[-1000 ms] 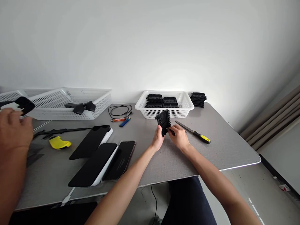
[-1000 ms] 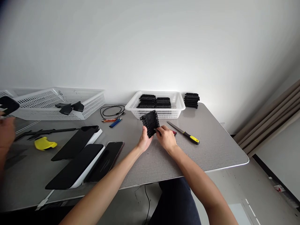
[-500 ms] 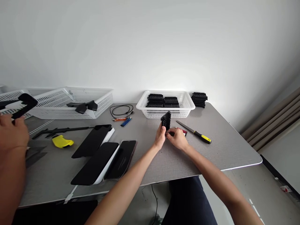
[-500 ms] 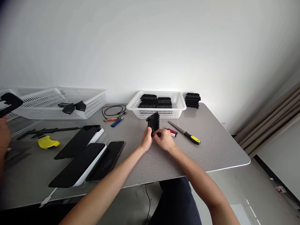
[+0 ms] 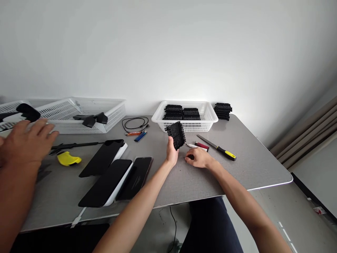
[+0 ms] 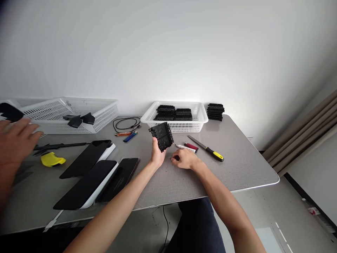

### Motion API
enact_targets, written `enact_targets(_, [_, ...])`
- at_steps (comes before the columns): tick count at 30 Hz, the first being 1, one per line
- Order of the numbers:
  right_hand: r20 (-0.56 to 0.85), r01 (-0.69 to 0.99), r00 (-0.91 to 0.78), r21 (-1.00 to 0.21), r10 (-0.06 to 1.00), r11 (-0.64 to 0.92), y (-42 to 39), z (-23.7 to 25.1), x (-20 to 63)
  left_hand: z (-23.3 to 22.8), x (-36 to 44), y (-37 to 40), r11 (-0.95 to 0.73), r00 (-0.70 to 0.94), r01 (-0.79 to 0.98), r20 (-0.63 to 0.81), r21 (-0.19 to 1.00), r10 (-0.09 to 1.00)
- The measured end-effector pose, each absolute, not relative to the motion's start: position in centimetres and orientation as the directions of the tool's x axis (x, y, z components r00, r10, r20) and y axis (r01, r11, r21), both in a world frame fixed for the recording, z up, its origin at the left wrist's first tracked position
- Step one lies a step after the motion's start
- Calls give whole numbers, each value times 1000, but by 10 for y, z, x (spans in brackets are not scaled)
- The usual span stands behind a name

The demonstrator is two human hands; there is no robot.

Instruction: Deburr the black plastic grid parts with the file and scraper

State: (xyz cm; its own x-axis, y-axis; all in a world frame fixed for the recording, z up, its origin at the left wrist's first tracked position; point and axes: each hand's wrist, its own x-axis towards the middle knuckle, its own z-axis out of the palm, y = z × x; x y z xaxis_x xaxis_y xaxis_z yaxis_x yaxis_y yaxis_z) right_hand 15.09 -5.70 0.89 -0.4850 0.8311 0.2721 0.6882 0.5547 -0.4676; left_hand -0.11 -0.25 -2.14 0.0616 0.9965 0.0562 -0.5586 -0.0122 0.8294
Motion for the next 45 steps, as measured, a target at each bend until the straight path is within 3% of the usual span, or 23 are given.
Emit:
enact_targets(4, [363,715,-388,-461,847,525,-56,12,156,-6,0,-11,-38,-8,-587,41,809,999])
enact_targets(10, [440,857,19,-469,898,212,-44,4,168,0,5,-16,55,111,-574,11,817,994])
enact_targets(14, [366,917,-21,-364,930,164,-37,-6,173,0,4,-16,72,114,-586,-6,807,994])
enact_targets(24, [285,946,-117,-259,951,194,-37,-10,162,-3,3,-15,123,167,-596,-26,793,986])
enact_targets(27, [322,933,-31,-330,946,143,-37,-8,161,-2,3,-17,120,161,-611,-26,783,987])
enact_targets(30, [367,831,166,-552,915,71,-37,-4,166,-1,2,-18,129,169,-638,-26,759,985])
enact_targets(33, [410,627,306,-766,859,142,-40,2,171,0,2,-19,135,165,-654,-34,744,986])
enact_targets(35, [466,498,360,-828,808,256,-42,7,173,1,1,-19,132,159,-663,-34,737,987])
enact_targets(45, [612,215,331,-790,718,574,-50,12,165,-3,2,-17,158,229,-668,0,727,973])
